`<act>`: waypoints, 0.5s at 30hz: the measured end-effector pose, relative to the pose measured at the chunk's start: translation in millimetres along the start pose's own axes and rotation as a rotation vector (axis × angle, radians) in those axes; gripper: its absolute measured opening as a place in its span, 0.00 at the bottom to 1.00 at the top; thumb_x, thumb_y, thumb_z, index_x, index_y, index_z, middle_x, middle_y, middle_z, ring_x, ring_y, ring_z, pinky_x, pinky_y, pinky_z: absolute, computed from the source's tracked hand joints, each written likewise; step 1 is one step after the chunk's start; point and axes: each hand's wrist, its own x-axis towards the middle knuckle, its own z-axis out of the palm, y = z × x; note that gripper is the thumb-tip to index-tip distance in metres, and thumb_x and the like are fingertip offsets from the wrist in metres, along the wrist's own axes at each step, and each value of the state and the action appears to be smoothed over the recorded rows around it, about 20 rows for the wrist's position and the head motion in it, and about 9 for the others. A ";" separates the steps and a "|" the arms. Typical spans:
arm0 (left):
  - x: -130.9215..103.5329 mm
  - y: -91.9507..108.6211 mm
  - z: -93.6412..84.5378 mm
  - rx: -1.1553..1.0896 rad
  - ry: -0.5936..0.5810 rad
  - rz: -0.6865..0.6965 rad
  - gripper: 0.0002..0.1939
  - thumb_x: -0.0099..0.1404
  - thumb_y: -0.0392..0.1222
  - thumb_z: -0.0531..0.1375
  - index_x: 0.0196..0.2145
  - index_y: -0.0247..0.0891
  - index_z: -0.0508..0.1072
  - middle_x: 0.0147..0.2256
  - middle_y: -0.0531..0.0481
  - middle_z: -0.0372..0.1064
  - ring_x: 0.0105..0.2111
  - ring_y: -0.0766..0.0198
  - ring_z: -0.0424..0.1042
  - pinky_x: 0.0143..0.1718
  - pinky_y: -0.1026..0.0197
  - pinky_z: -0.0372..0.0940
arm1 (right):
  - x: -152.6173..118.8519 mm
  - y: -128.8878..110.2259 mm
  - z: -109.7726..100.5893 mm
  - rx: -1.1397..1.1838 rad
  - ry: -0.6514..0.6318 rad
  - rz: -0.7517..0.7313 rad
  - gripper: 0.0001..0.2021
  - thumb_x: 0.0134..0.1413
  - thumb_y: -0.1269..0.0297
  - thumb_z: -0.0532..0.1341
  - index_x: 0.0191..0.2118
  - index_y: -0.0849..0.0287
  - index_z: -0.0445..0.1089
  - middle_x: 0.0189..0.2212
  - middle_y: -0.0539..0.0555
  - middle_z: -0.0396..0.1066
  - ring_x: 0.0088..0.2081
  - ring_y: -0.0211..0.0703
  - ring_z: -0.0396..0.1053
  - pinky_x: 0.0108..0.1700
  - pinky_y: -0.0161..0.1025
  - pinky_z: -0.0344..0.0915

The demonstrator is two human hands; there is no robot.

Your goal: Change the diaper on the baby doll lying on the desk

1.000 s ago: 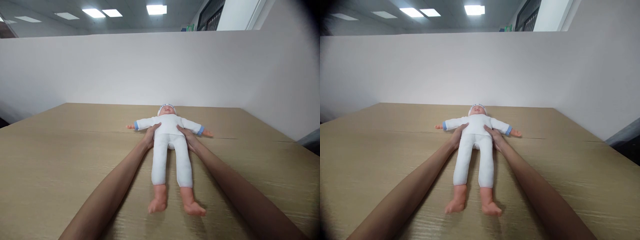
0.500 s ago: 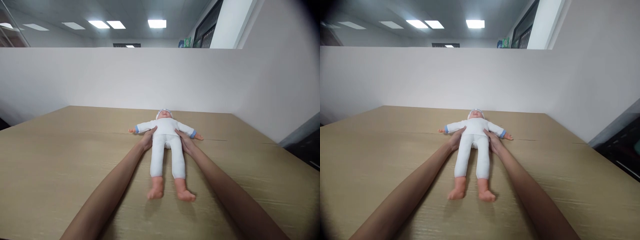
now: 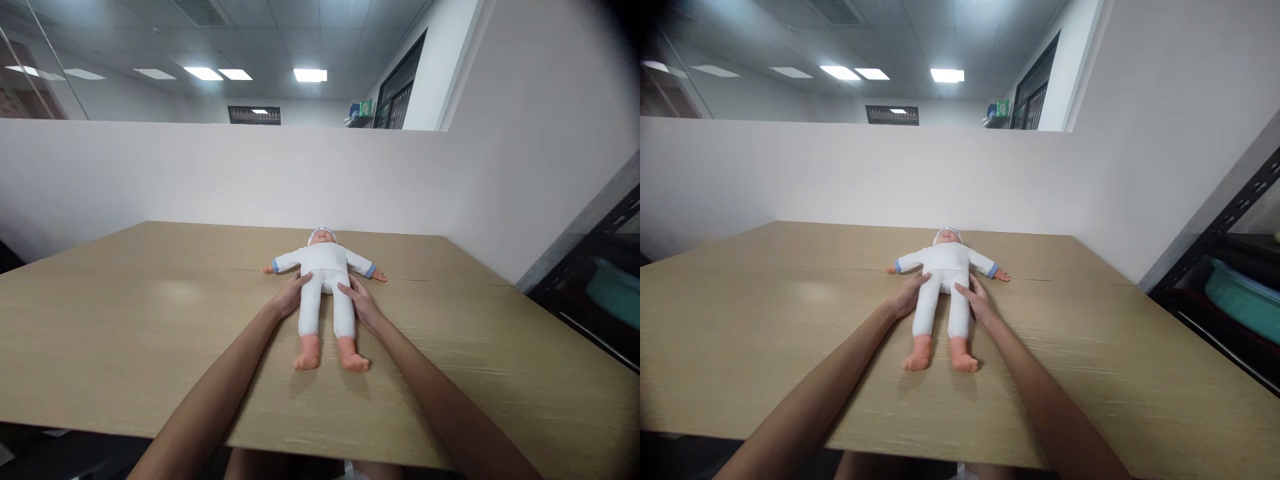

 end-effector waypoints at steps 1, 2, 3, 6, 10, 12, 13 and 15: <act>-2.9 -0.6 0.4 0.012 0.001 -0.004 0.23 0.62 0.47 0.71 0.53 0.42 0.74 0.55 0.41 0.76 0.62 0.39 0.69 0.65 0.43 0.62 | -2.1 0.7 1.0 -0.023 -0.005 -0.007 0.35 0.44 0.55 0.77 0.59 0.50 0.70 0.62 0.55 0.70 0.63 0.59 0.67 0.64 0.49 0.68; -5.0 -1.2 0.4 0.023 0.001 -0.006 0.24 0.62 0.46 0.71 0.54 0.43 0.74 0.55 0.42 0.76 0.62 0.38 0.68 0.65 0.42 0.62 | -3.4 1.6 1.7 -0.049 -0.007 -0.016 0.36 0.44 0.54 0.77 0.60 0.50 0.70 0.63 0.55 0.70 0.63 0.59 0.67 0.64 0.49 0.68; -6.5 -1.9 0.3 0.032 0.000 -0.005 0.25 0.61 0.46 0.71 0.54 0.43 0.73 0.55 0.42 0.76 0.62 0.37 0.68 0.65 0.42 0.62 | -4.1 2.5 2.1 -0.075 -0.006 -0.026 0.37 0.44 0.54 0.77 0.61 0.50 0.69 0.63 0.55 0.69 0.64 0.59 0.67 0.64 0.50 0.67; -7.5 -3.3 -0.9 0.040 0.005 -0.008 0.27 0.61 0.45 0.72 0.56 0.42 0.72 0.57 0.41 0.75 0.62 0.38 0.68 0.65 0.41 0.61 | -3.2 5.7 1.3 -0.129 -0.002 -0.050 0.42 0.46 0.50 0.76 0.66 0.52 0.64 0.66 0.56 0.65 0.66 0.59 0.64 0.67 0.53 0.64; -4.6 -3.8 -3.8 0.057 0.031 -0.019 0.31 0.60 0.45 0.72 0.58 0.40 0.69 0.56 0.39 0.75 0.60 0.41 0.71 0.64 0.42 0.62 | 2.6 10.3 -2.2 -0.151 -0.019 -0.073 0.41 0.50 0.49 0.74 0.68 0.50 0.61 0.69 0.54 0.61 0.69 0.54 0.59 0.70 0.51 0.58; -1.9 -3.6 -5.7 0.064 0.032 -0.017 0.33 0.60 0.45 0.72 0.60 0.41 0.68 0.56 0.39 0.75 0.59 0.42 0.72 0.64 0.43 0.63 | 6.8 12.4 -3.8 -0.163 -0.024 -0.081 0.41 0.51 0.49 0.73 0.69 0.49 0.61 0.70 0.53 0.60 0.70 0.52 0.58 0.71 0.51 0.58; -0.4 -3.5 -6.6 0.066 0.031 -0.016 0.33 0.60 0.45 0.72 0.60 0.41 0.68 0.57 0.39 0.75 0.59 0.42 0.71 0.64 0.43 0.63 | 9.0 13.4 -4.4 -0.169 -0.021 -0.082 0.41 0.51 0.48 0.73 0.69 0.49 0.61 0.70 0.53 0.60 0.70 0.53 0.58 0.70 0.51 0.58; 2.7 -3.4 -8.0 0.065 0.028 -0.014 0.31 0.61 0.45 0.71 0.60 0.42 0.69 0.57 0.40 0.75 0.60 0.41 0.71 0.64 0.43 0.63 | 12.9 15.3 -5.4 -0.183 -0.011 -0.085 0.41 0.51 0.48 0.73 0.69 0.50 0.61 0.70 0.54 0.60 0.70 0.54 0.59 0.70 0.51 0.59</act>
